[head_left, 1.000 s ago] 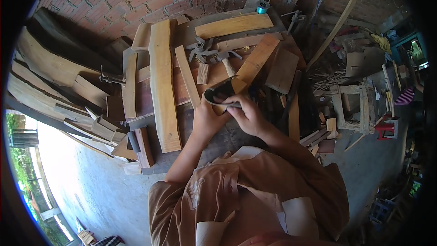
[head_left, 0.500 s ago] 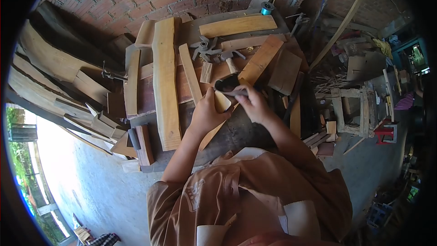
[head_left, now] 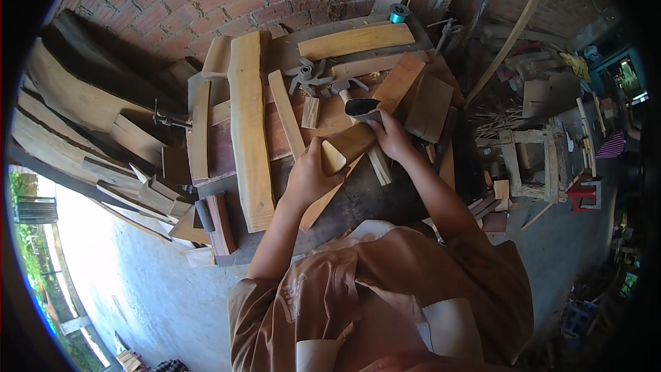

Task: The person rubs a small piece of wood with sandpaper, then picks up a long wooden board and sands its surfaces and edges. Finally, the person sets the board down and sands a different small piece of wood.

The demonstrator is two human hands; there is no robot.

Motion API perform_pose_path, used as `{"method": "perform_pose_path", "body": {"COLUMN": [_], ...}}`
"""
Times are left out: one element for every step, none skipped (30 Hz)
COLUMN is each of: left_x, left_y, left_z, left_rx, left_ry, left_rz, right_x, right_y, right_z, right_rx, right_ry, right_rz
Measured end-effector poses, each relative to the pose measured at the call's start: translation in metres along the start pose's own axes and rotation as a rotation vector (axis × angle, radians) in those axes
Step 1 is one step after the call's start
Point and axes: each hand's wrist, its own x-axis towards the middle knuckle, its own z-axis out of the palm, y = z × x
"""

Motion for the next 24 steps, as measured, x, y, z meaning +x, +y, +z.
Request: {"method": "perform_pose_path", "body": {"left_x": [-0.001, 0.000, 0.001, 0.000, -0.002, -0.005, -0.006, -0.007, -0.006, -0.005, -0.005, -0.006, -0.006, -0.005, -0.004, -0.005, -0.007, -0.009, -0.010, -0.011, -0.012, -0.012, -0.011, -0.010], "left_y": [0.002, 0.004, 0.004, 0.005, 0.007, 0.014, 0.013, 0.011, 0.009, 0.008, 0.008, 0.007, 0.008, 0.008, 0.008, 0.009, 0.010, 0.010, 0.008, 0.005, 0.004, 0.005, 0.008, 0.010], "left_z": [0.002, 0.002, 0.002, 0.002, 0.004, 0.002, 0.005, 0.007, 0.008, 0.008, 0.008, 0.008, 0.008, 0.008, 0.008, 0.008, 0.006, 0.004, 0.006, 0.009, 0.010, 0.011, 0.011, 0.011], "left_rx": [-0.001, 0.000, 0.001, 0.053, 0.102, 0.105, 0.102, 0.100, 0.099, 0.101, 0.072, 0.043, 0.044, 0.062, 0.079, 0.076, 0.120, 0.166, 0.169, 0.135, 0.101, 0.102, 0.095, 0.088], "left_ry": [-0.005, -0.010, -0.011, -0.018, -0.026, -0.086, -0.093, -0.072, -0.044, -0.038, -0.032, -0.034, -0.036, -0.036, -0.040, -0.044, -0.089, -0.133, -0.139, -0.104, -0.063, -0.058, -0.040, -0.020], "left_rz": [0.004, 0.011, 0.017, 0.099, 0.178, 0.117, 0.114, 0.127, 0.143, 0.144, 0.123, 0.101, 0.104, 0.137, 0.169, 0.169, 0.151, 0.131, 0.126, 0.153, 0.183, 0.185, 0.182, 0.180], "right_x": [0.003, 0.001, -0.004, -0.010, -0.017, -0.019, -0.022, -0.022, -0.019, -0.016, -0.011, -0.011, -0.010, -0.012, -0.020, -0.028, -0.035, -0.037, -0.040, -0.037, -0.028, -0.018, -0.021, -0.021], "right_y": [-0.004, -0.012, -0.035, -0.057, -0.075, -0.073, -0.069, -0.059, -0.043, -0.023, 0.005, 0.000, -0.010, -0.026, -0.045, -0.063, -0.067, -0.061, -0.050, -0.031, -0.006, 0.005, 0.011, -0.004], "right_z": [-0.003, -0.001, 0.000, -0.001, -0.002, -0.002, 0.000, 0.000, -0.003, -0.006, -0.006, -0.007, -0.011, -0.010, -0.007, -0.008, -0.005, -0.004, -0.002, -0.002, -0.003, -0.007, -0.007, -0.009], "right_rx": [0.001, 0.049, 0.096, 0.119, 0.134, 0.159, 0.188, 0.175, 0.162, 0.070, 0.079, 0.053, 0.024, 0.087, 0.151, 0.157, 0.222, 0.184, 0.149, 0.074, -0.004, 0.000, -0.002, 0.018], "right_ry": [-0.022, -0.032, -0.041, -0.081, -0.123, -0.105, -0.084, -0.059, -0.035, -0.020, 0.024, 0.006, -0.010, -0.015, -0.021, -0.059, -0.094, -0.052, -0.010, 0.025, 0.059, 0.134, 0.137, 0.087], "right_rz": [-0.025, -0.051, -0.072, -0.094, -0.127, -0.158, -0.190, -0.138, -0.093, 0.036, 0.040, 0.012, -0.018, -0.034, -0.046, -0.069, -0.107, -0.110, -0.111, -0.034, 0.036, 0.076, 0.071, 0.032]}}
